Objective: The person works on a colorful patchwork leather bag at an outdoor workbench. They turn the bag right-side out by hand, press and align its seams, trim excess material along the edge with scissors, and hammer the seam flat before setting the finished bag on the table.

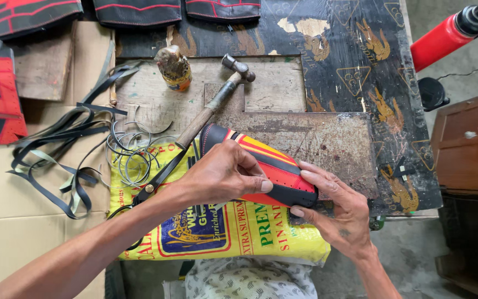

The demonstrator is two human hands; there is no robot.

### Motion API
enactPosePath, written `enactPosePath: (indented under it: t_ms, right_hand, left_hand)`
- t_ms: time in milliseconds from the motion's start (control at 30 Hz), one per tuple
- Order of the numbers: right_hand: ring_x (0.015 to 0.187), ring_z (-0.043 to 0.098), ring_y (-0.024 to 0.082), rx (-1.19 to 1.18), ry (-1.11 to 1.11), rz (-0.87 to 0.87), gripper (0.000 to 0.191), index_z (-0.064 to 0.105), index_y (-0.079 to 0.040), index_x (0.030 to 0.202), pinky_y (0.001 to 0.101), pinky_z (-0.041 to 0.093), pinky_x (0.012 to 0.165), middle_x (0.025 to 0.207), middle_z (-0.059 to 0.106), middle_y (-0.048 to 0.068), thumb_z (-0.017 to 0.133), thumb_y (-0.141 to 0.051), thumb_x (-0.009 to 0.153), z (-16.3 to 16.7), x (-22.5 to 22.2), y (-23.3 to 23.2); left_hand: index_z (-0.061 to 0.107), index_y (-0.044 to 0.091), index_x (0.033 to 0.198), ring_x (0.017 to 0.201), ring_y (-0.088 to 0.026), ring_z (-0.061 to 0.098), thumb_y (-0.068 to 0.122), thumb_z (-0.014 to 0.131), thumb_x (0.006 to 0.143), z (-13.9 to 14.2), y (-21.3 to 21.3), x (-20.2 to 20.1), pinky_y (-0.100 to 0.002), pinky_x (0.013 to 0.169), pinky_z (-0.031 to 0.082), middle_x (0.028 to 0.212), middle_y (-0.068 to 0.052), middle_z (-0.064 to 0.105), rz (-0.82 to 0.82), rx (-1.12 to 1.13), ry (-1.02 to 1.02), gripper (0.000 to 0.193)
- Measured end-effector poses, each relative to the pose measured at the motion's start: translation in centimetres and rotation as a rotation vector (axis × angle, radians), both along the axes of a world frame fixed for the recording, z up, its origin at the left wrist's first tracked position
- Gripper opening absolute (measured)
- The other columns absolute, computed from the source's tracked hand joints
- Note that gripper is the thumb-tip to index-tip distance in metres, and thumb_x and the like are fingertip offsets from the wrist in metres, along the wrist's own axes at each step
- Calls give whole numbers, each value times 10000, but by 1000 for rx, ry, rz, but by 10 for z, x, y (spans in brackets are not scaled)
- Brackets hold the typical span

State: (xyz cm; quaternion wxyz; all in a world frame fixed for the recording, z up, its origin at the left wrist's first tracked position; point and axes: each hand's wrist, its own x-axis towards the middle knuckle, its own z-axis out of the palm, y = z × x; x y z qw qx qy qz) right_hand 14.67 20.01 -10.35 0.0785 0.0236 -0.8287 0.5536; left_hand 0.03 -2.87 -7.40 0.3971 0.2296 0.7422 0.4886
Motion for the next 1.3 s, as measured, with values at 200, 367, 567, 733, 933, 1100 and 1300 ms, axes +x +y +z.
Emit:
enactPosePath:
  t_ms: [200, 367, 567, 733, 933, 1100, 1300]
  right_hand:
    - [1323, 627, 277, -34, 45, 43, 659, 641, -19, 1327, 391, 548, 1083, 1431, 619, 225, 887, -58, 717, -5, 6, -2]
    - [1347, 611, 290, -27, 50, 37, 684, 629, -3, 1338, 410, 526, 1127, 1447, 602, 239, 889, -44, 707, -8, 9, -2]
    - [1368, 592, 300, -7, 23, 34, 696, 624, 8, 1344, 422, 504, 1151, 1455, 593, 248, 884, -28, 699, -6, 9, -1]
    - [1372, 590, 299, 20, 18, 32, 696, 620, 7, 1346, 421, 496, 1153, 1457, 591, 249, 878, -30, 701, -2, 5, -4]
    - [1367, 576, 335, 328, 82, 42, 663, 585, 24, 1337, 437, 474, 1151, 1434, 592, 223, 841, -49, 730, 23, -3, -19]
    - [1366, 546, 388, 822, 238, 158, 508, 606, 33, 1315, 529, 424, 1168, 1388, 608, 196, 736, -54, 832, 38, -8, -35]
    - [1325, 568, 386, 994, 348, 295, 425, 666, 67, 1260, 520, 447, 1122, 1374, 618, 214, 695, -70, 859, 36, -18, -34]
  left_hand:
    - [824, 35, 893, 639, -92, 708, 230, 814, 782, -12, -4, 2, -296, 629, 574, 703, -80, 777, -15, 20, 89, 226]
    - [823, 40, 875, 618, -107, 707, 215, 807, 769, -16, -4, 5, -307, 612, 573, 684, -103, 768, 9, 85, 103, 206]
    - [824, 49, 869, 579, -124, 702, 215, 806, 753, -19, -3, 6, -316, 576, 560, 658, -124, 749, 39, 77, 86, 204]
    - [816, 38, 865, 565, -135, 700, 205, 799, 745, -22, -1, 6, -322, 568, 556, 643, -137, 734, 61, 98, 107, 206]
    - [807, 23, 840, 556, -138, 704, 209, 775, 731, -26, 2, 6, -322, 562, 560, 626, -138, 721, 88, 128, 147, 218]
    - [798, 7, 791, 521, -163, 683, 229, 747, 746, -29, 5, 4, -345, 539, 543, 591, -158, 690, 84, 110, 165, 232]
    - [782, -20, 817, 545, -196, 709, 193, 754, 772, -24, 1, 5, -352, 545, 547, 609, -184, 698, 50, 166, 155, 220]
